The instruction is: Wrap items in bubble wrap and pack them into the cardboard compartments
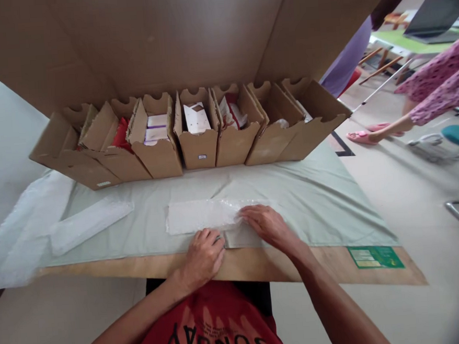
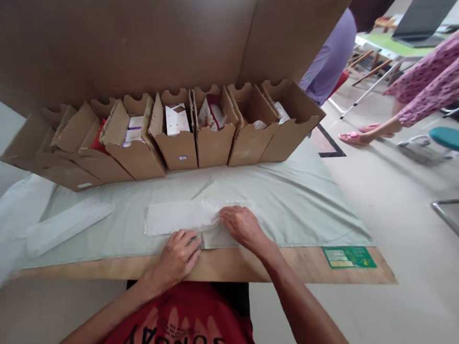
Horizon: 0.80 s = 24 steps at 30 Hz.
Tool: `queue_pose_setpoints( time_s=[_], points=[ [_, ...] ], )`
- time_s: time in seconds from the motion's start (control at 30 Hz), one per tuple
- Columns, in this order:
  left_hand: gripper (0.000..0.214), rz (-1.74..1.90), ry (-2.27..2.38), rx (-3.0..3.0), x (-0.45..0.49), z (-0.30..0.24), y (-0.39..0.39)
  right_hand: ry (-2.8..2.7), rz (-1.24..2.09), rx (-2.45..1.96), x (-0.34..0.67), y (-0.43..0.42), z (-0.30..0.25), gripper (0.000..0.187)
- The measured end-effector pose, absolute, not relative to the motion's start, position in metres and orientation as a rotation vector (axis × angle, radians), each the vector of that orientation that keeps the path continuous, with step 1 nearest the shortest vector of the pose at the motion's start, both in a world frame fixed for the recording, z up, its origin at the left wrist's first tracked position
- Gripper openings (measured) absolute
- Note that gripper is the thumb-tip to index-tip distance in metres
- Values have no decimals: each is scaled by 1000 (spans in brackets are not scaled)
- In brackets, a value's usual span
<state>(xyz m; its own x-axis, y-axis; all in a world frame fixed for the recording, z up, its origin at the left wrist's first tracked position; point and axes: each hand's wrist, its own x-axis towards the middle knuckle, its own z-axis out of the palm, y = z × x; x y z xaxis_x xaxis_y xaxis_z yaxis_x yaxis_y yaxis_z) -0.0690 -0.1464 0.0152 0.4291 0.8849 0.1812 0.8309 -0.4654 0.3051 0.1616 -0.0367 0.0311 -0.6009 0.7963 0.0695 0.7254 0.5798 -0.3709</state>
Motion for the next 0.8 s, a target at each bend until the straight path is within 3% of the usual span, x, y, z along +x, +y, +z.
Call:
queue_pose_setpoints(
  time_s=[0.13,0.27,0.53,0.8],
  points=[
    [11,515,1508,2498,-70,14,-150,-2541,609,-1542,149,-28,51,31],
    [18,695,1546,2434,-69,15,-156,-2592,563,-1729,138,-24,61,32],
    [30,888,1685,2410,-67,19,-153,-2542,701,-1601,142,-29,60,20],
    [25,1024,1611,2398,-62,23,-152,-2539,681,-1641,142,-29,64,26]
  ],
)
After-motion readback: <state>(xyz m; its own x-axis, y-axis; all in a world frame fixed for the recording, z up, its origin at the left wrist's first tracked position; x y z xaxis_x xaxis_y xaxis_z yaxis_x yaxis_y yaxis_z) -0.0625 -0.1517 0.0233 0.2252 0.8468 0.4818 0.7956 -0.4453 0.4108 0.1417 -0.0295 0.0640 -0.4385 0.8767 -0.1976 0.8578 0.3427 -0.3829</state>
